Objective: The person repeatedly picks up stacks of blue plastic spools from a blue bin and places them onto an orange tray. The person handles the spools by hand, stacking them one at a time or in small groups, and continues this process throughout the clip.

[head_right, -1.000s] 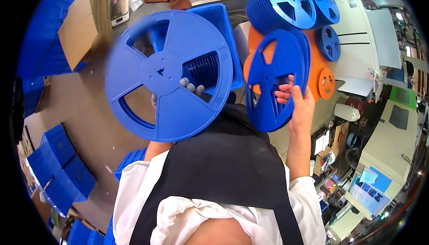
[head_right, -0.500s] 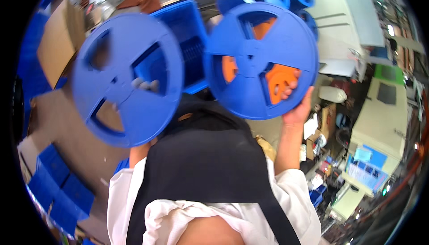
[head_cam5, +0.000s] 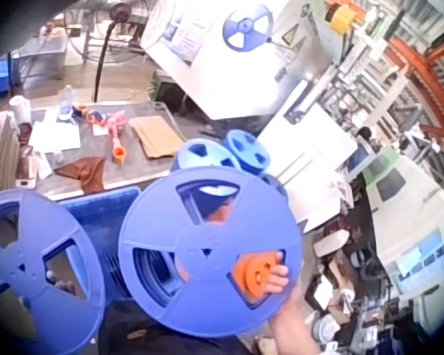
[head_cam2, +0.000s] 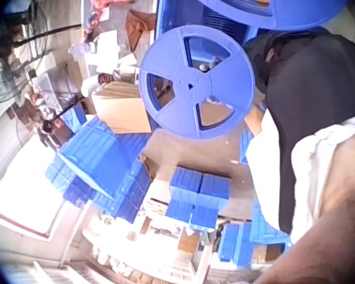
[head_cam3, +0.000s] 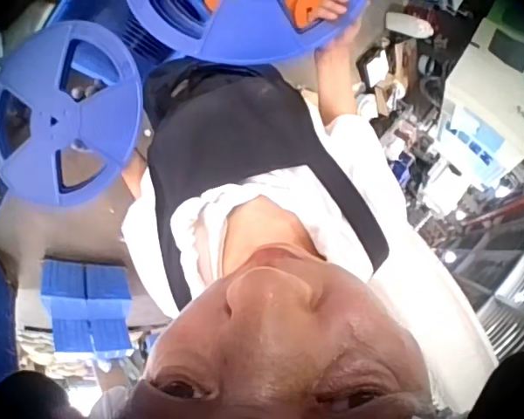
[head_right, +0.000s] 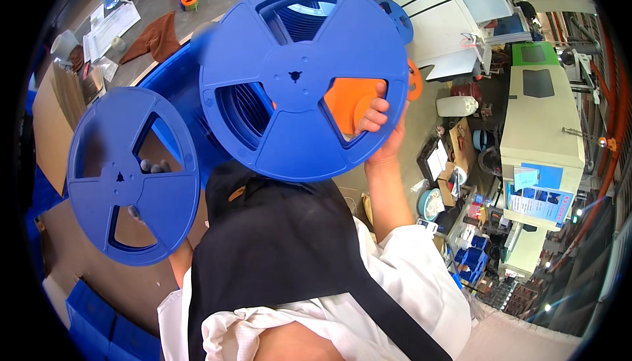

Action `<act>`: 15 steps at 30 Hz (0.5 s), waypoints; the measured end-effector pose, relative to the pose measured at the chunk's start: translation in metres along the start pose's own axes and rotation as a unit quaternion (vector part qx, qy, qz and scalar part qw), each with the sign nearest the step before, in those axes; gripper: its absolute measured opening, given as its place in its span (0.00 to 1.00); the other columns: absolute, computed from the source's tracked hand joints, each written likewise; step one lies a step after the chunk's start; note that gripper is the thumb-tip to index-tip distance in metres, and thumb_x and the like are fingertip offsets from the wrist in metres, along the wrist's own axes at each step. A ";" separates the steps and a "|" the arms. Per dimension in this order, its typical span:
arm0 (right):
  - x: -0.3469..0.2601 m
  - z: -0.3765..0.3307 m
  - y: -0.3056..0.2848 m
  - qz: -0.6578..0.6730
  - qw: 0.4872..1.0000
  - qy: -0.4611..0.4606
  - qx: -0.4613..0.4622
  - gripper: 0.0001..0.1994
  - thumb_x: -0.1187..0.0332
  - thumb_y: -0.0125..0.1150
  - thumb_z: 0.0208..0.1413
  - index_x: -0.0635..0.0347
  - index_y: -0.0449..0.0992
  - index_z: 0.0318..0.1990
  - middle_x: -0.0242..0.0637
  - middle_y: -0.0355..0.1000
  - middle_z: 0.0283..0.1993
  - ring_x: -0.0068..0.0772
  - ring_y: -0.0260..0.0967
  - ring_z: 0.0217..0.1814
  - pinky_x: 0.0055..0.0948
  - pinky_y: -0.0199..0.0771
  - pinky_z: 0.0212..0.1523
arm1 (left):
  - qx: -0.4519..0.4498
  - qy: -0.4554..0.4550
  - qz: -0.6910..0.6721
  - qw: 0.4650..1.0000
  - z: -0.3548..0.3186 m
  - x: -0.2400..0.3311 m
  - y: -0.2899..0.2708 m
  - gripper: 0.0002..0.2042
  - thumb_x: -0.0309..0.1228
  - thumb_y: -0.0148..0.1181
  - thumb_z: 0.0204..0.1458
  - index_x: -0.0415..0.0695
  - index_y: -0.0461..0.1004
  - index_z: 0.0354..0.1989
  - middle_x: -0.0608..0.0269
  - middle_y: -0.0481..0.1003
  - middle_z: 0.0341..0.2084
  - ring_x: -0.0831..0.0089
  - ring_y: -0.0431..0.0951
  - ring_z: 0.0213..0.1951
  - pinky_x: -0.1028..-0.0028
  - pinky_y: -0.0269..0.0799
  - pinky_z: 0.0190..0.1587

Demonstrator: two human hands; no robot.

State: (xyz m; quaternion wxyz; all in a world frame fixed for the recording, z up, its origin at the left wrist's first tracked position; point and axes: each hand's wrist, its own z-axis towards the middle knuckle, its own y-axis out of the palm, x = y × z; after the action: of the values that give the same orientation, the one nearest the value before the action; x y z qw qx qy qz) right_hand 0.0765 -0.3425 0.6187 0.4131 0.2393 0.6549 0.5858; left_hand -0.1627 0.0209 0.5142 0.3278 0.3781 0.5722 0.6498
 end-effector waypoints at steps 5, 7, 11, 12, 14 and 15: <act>0.010 0.008 0.011 -0.032 0.999 0.018 0.005 0.31 0.49 0.50 0.64 0.63 0.60 0.65 0.39 0.75 0.46 0.31 0.75 0.39 0.29 0.77 0.38 | 0.066 -0.012 0.034 0.997 -0.007 -0.004 -0.008 0.32 0.40 0.63 0.53 0.35 0.60 0.62 0.50 0.71 0.51 0.60 0.71 0.57 0.59 0.59 0.68; 0.014 0.014 0.013 -0.029 0.999 0.028 0.000 0.30 0.49 0.51 0.64 0.63 0.60 0.65 0.39 0.75 0.47 0.31 0.75 0.42 0.29 0.78 0.40 | 0.096 -0.029 0.043 0.994 -0.009 -0.002 -0.011 0.31 0.39 0.62 0.54 0.35 0.61 0.62 0.50 0.71 0.51 0.59 0.71 0.57 0.59 0.60 0.67; 0.021 0.021 0.015 0.000 0.999 0.039 0.013 0.30 0.51 0.53 0.63 0.63 0.61 0.65 0.37 0.75 0.49 0.31 0.75 0.46 0.29 0.78 0.44 | 0.166 -0.080 0.047 0.982 -0.012 0.003 -0.030 0.29 0.38 0.60 0.56 0.35 0.62 0.62 0.49 0.72 0.51 0.59 0.73 0.55 0.59 0.64 0.65; 0.021 0.022 0.015 0.006 0.999 0.041 0.017 0.30 0.51 0.53 0.63 0.63 0.60 0.65 0.36 0.75 0.49 0.31 0.75 0.46 0.29 0.78 0.45 | 0.182 -0.095 0.047 0.978 -0.011 0.004 -0.036 0.28 0.37 0.60 0.56 0.35 0.62 0.62 0.49 0.72 0.51 0.58 0.73 0.54 0.60 0.65 0.64; 0.024 0.023 0.012 0.013 0.999 0.036 0.034 0.31 0.50 0.53 0.63 0.63 0.60 0.65 0.36 0.75 0.50 0.31 0.75 0.46 0.29 0.78 0.45 | 0.220 -0.118 0.047 0.967 -0.009 0.004 -0.048 0.27 0.37 0.59 0.57 0.35 0.62 0.62 0.48 0.72 0.51 0.58 0.74 0.53 0.60 0.67 0.63; 0.025 0.025 0.011 0.016 0.998 0.035 0.041 0.31 0.50 0.53 0.63 0.63 0.59 0.66 0.36 0.75 0.50 0.31 0.75 0.46 0.30 0.78 0.45 | 0.238 -0.126 0.050 0.962 -0.009 0.004 -0.052 0.27 0.36 0.58 0.57 0.35 0.62 0.62 0.48 0.73 0.51 0.58 0.74 0.53 0.60 0.67 0.63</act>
State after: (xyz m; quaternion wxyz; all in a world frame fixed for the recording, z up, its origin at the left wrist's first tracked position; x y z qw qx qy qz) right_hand 0.0817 -0.3056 0.6234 0.3708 0.2459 0.6885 0.5726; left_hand -0.1730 0.0269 0.4630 0.2653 0.5520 0.6447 0.4574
